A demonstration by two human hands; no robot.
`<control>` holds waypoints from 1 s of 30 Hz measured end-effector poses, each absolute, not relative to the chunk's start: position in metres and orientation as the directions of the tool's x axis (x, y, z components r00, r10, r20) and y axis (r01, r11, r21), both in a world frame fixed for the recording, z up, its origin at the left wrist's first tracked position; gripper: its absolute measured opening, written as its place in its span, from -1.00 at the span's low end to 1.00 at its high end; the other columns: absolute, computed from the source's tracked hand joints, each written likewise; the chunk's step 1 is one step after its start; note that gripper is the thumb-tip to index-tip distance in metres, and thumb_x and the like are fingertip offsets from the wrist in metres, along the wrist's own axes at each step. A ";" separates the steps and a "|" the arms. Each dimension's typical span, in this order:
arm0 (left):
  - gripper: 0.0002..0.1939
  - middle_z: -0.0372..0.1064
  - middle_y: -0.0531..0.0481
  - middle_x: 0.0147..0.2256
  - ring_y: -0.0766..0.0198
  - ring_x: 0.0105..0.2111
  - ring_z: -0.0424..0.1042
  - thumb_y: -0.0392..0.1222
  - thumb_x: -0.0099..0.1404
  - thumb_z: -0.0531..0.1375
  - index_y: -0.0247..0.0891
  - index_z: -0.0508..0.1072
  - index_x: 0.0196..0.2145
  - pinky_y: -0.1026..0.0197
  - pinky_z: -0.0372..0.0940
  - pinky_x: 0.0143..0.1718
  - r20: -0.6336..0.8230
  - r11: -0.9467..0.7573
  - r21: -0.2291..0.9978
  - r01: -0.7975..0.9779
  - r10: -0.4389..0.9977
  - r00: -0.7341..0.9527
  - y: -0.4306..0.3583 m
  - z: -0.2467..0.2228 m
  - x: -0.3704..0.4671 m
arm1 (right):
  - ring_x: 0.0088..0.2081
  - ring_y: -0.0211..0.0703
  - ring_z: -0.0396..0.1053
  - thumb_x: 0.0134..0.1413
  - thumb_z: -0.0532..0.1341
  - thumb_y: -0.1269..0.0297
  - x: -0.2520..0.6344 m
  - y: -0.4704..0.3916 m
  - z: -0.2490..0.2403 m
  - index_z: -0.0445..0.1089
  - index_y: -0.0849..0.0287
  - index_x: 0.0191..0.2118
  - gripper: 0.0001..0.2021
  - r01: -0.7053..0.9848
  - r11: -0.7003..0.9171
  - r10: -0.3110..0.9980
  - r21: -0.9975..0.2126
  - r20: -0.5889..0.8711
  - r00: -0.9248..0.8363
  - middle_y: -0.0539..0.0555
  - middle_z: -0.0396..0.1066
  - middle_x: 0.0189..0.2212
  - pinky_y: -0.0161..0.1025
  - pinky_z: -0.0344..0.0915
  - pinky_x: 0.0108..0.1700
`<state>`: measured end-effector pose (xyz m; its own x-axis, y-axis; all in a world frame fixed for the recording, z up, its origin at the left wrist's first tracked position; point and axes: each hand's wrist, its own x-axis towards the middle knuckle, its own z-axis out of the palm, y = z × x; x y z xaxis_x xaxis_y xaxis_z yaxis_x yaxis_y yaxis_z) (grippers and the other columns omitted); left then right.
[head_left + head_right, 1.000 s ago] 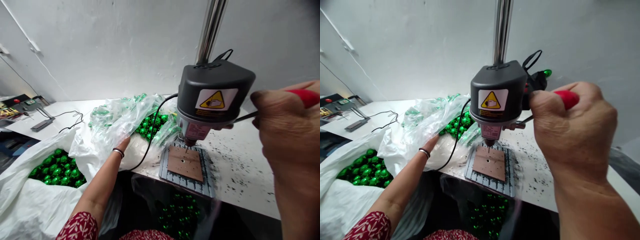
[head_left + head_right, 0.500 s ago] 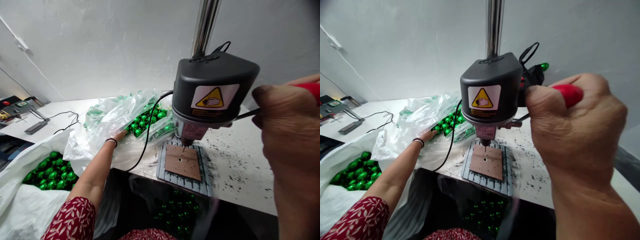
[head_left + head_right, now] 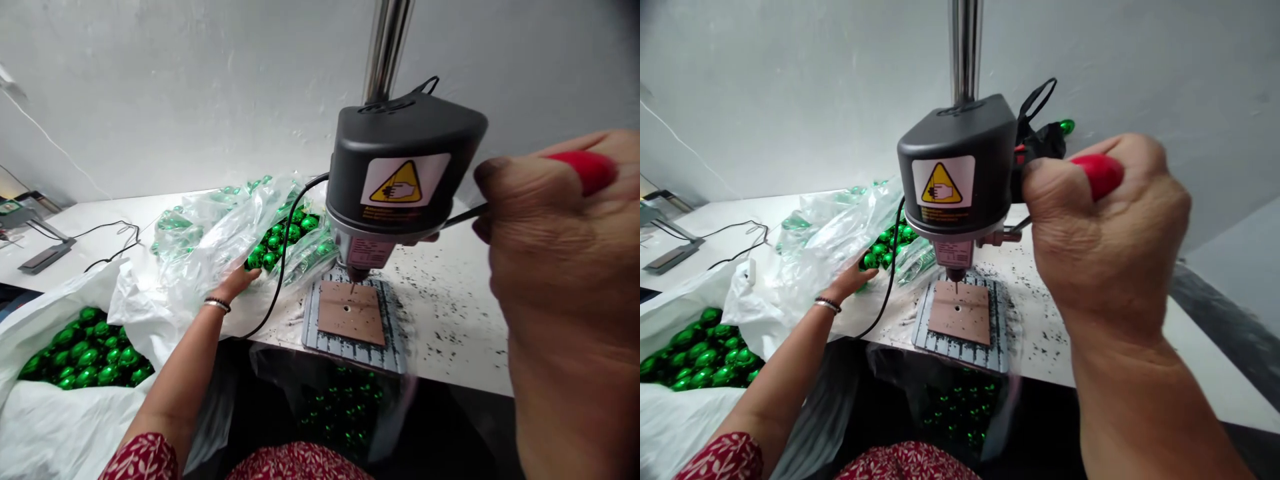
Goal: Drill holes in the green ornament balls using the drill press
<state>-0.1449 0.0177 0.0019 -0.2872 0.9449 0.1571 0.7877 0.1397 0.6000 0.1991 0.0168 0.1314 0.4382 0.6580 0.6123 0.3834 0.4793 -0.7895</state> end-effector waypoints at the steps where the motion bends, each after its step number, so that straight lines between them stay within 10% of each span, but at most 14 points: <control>1: -0.43 0.51 -0.12 -0.15 -0.01 -0.07 0.44 -0.11 0.10 0.32 -0.23 0.46 0.09 -0.02 0.30 0.06 0.166 0.124 0.642 0.756 0.941 -0.294 0.008 0.009 -0.139 | -0.36 -0.42 0.34 0.04 0.25 0.04 0.197 0.015 0.134 0.31 0.23 -0.39 -0.69 0.400 0.421 0.676 -0.814 0.576 0.459 -0.23 0.18 -0.60 -0.21 0.05 -0.33; 6: -0.22 0.42 0.05 -0.32 0.28 -0.43 0.45 0.06 0.09 0.34 -0.12 0.23 0.23 0.26 0.31 -0.40 -0.072 0.077 0.997 0.010 0.971 -0.229 -0.041 0.025 -0.104 | -0.36 -0.41 0.32 0.04 0.22 0.07 0.193 0.011 0.141 0.30 0.24 -0.40 -0.71 0.428 0.350 0.698 -0.833 0.537 0.474 -0.21 0.16 -0.58 -0.18 0.10 -0.31; 11: -0.22 0.42 0.01 -0.18 0.30 -0.37 0.46 0.09 0.01 0.42 0.01 0.24 0.15 0.36 0.24 -0.48 -0.195 0.153 0.861 -0.485 0.980 -0.037 -0.067 0.011 -0.067 | -0.44 -0.47 0.18 0.06 0.19 0.14 0.193 0.012 0.140 0.26 0.23 -0.40 -0.76 0.426 0.407 0.682 -0.808 0.579 0.447 -0.19 0.12 -0.57 -0.22 0.09 -0.30; 30: -0.58 0.49 -0.04 -0.18 0.18 -0.17 0.42 -0.12 0.11 0.33 -0.26 0.48 -0.06 0.15 0.30 -0.07 0.013 0.004 0.896 0.445 0.999 -0.035 -0.020 -0.022 -0.001 | -0.48 -0.44 -0.09 0.08 0.27 0.33 0.189 0.008 0.153 0.05 0.17 -0.47 -0.68 0.352 0.456 0.729 -0.817 0.570 0.380 -0.15 -0.01 -0.58 -0.34 0.01 -0.33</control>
